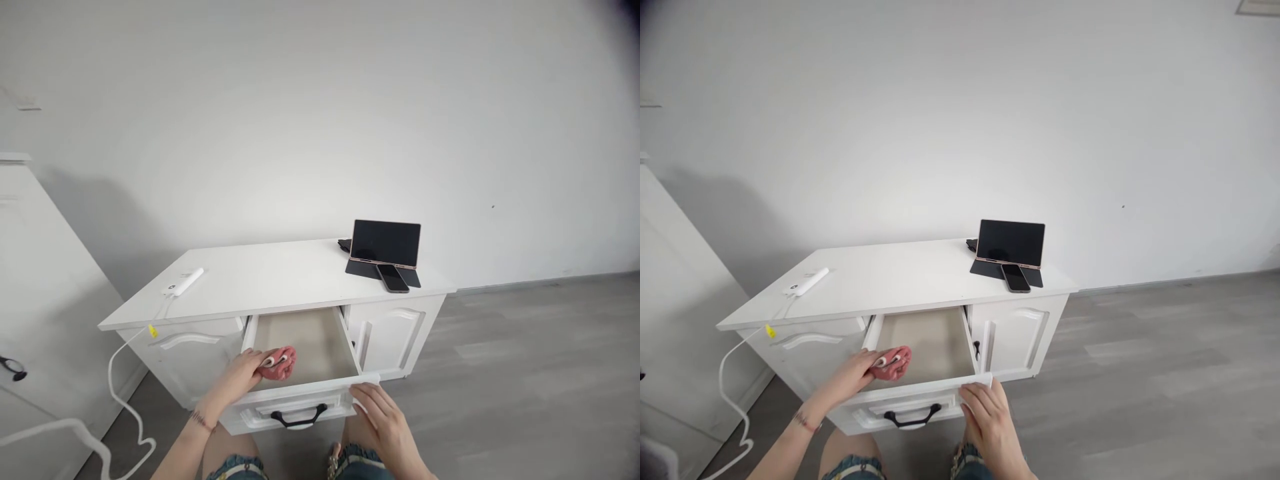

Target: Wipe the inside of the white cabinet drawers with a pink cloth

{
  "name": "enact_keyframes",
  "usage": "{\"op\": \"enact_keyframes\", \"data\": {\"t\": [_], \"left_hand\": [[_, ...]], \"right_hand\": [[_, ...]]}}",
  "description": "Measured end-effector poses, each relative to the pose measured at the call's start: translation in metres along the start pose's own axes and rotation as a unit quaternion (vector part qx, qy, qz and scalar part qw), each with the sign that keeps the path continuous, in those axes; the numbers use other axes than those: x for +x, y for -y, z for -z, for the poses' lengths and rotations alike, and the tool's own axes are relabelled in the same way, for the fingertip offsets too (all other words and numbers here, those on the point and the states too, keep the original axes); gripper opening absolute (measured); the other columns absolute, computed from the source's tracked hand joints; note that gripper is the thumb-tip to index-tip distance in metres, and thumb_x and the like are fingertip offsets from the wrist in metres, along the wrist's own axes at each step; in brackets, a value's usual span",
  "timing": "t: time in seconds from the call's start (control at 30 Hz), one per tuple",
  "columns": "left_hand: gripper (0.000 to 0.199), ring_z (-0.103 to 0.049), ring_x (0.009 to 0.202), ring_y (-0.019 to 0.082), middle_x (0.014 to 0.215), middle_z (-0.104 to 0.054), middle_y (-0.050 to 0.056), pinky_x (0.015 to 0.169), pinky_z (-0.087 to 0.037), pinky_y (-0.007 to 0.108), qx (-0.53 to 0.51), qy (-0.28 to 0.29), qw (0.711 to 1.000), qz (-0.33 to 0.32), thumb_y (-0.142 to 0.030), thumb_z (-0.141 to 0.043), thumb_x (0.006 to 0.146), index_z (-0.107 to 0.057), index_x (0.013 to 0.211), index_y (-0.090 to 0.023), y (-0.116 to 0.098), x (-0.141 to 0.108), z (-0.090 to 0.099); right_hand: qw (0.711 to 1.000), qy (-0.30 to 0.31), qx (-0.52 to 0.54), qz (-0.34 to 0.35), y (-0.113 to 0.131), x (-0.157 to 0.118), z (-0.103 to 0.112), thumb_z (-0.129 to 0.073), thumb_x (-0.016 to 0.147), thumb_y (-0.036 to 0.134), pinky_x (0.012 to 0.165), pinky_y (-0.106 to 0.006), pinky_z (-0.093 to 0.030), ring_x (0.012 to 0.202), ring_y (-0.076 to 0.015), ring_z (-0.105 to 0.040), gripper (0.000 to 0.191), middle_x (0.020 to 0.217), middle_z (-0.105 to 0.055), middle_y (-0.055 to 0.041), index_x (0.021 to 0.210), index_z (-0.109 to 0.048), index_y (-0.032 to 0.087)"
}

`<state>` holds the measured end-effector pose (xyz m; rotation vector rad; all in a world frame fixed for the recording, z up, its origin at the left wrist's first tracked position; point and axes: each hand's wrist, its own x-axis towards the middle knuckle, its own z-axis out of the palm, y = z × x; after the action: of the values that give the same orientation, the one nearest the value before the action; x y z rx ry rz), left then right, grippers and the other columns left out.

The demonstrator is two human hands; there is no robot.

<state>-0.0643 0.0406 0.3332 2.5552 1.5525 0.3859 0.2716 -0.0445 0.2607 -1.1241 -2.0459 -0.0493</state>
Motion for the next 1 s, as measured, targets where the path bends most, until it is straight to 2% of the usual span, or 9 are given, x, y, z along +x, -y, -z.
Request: {"op": "enact_keyframes", "data": {"t": [0.13, 0.3, 0.37, 0.47, 0.6, 0.67, 0.8, 0.9, 1.0], "left_hand": [[0.049, -0.066, 0.1, 0.024, 0.119, -0.069, 0.005, 0.084, -0.055, 0.037, -0.088, -0.09, 0.991, 0.039, -0.024, -0.046, 0.087, -0.054, 0.134, -0.031, 0.022, -0.042, -0.007], [0.045, -0.065, 0.102, 0.025, 0.121, -0.068, 0.005, 0.083, -0.056, 0.037, -0.056, -0.22, 0.973, 0.046, -0.028, -0.047, 0.09, -0.054, 0.134, -0.031, 0.038, -0.071, -0.021], [0.046, -0.064, 0.103, 0.025, 0.124, -0.067, 0.005, 0.085, -0.055, 0.037, -0.012, -0.268, 0.963, 0.038, -0.029, -0.046, 0.091, -0.051, 0.136, -0.03, 0.035, -0.075, -0.023], [0.049, -0.06, 0.112, 0.025, 0.129, -0.063, 0.007, 0.094, -0.049, 0.041, 0.05, -0.337, 0.94, 0.027, -0.023, -0.045, 0.092, -0.045, 0.141, -0.029, 0.022, -0.075, -0.03], [0.055, -0.059, 0.113, 0.028, 0.122, -0.067, 0.009, 0.101, -0.043, 0.05, 0.11, -0.442, 0.89, 0.039, -0.02, -0.05, 0.09, -0.04, 0.144, -0.028, 0.0, -0.083, -0.057], [0.059, -0.058, 0.115, 0.029, 0.122, -0.067, 0.009, 0.102, -0.043, 0.053, 0.134, -0.454, 0.879, 0.063, -0.024, -0.055, 0.089, -0.038, 0.145, -0.03, -0.007, -0.093, -0.076], [0.06, -0.053, 0.122, 0.032, 0.13, -0.062, 0.01, 0.102, -0.043, 0.055, 0.157, -0.423, 0.888, 0.09, -0.031, -0.055, 0.088, -0.037, 0.146, -0.032, -0.012, -0.111, -0.109], [0.062, -0.047, 0.128, 0.033, 0.134, -0.058, 0.011, 0.103, -0.042, 0.055, 0.166, -0.394, 0.9, 0.078, -0.022, -0.051, 0.088, -0.034, 0.147, -0.033, -0.013, -0.111, -0.123], [0.07, -0.039, 0.134, 0.035, 0.145, -0.047, 0.011, 0.105, -0.041, 0.055, 0.159, -0.392, 0.903, 0.075, -0.017, -0.052, 0.086, -0.029, 0.149, -0.034, -0.016, -0.105, -0.127]], "right_hand": [[0.996, -0.006, -0.093, -0.004, -0.024, 0.006, 0.003, -0.051, 0.093, 0.031, 0.094, -0.039, -0.052, 0.111, -0.0224, -0.063, 0.029, 0.113, -0.069, -0.0061, 0.12, -0.059, 0.026], [0.993, 0.001, -0.118, -0.007, -0.032, 0.011, -0.007, -0.049, 0.095, 0.032, 0.109, -0.049, -0.037, 0.101, -0.0207, -0.067, 0.022, 0.104, -0.072, -0.0038, 0.112, -0.062, 0.025], [0.995, 0.011, -0.101, -0.002, -0.026, 0.017, -0.011, -0.047, 0.096, 0.03, 0.11, -0.05, -0.033, 0.096, -0.0194, -0.067, 0.02, 0.101, -0.072, -0.0034, 0.109, -0.062, 0.024], [0.997, 0.046, -0.062, 0.011, -0.01, 0.029, -0.019, -0.044, 0.098, 0.027, 0.106, -0.045, -0.039, 0.091, -0.0176, -0.067, 0.02, 0.096, -0.072, -0.003, 0.106, -0.062, 0.023], [0.996, 0.073, -0.043, -0.001, 0.01, 0.042, -0.027, -0.045, 0.097, 0.03, 0.082, -0.036, -0.049, 0.085, -0.0185, -0.064, 0.021, 0.091, -0.071, -0.0031, 0.103, -0.064, 0.023], [0.996, 0.075, -0.048, -0.017, 0.014, 0.044, -0.029, -0.046, 0.097, 0.031, 0.074, -0.034, -0.047, 0.082, -0.0189, -0.063, 0.021, 0.089, -0.07, -0.0034, 0.102, -0.065, 0.023], [0.997, 0.072, -0.012, -0.002, 0.003, 0.041, -0.029, -0.043, 0.098, 0.031, 0.077, -0.033, -0.047, 0.083, -0.0182, -0.063, 0.024, 0.091, -0.07, -0.0047, 0.102, -0.065, 0.022], [0.996, 0.087, 0.02, -0.005, -0.005, 0.038, -0.031, -0.04, 0.099, 0.029, 0.08, -0.034, -0.049, 0.085, -0.0184, -0.064, 0.026, 0.092, -0.071, -0.0055, 0.102, -0.065, 0.021], [0.996, 0.083, 0.024, -0.015, -0.007, 0.038, -0.033, -0.038, 0.1, 0.028, 0.079, -0.034, -0.05, 0.084, -0.0192, -0.066, 0.029, 0.09, -0.071, -0.0064, 0.101, -0.066, 0.02]]}}
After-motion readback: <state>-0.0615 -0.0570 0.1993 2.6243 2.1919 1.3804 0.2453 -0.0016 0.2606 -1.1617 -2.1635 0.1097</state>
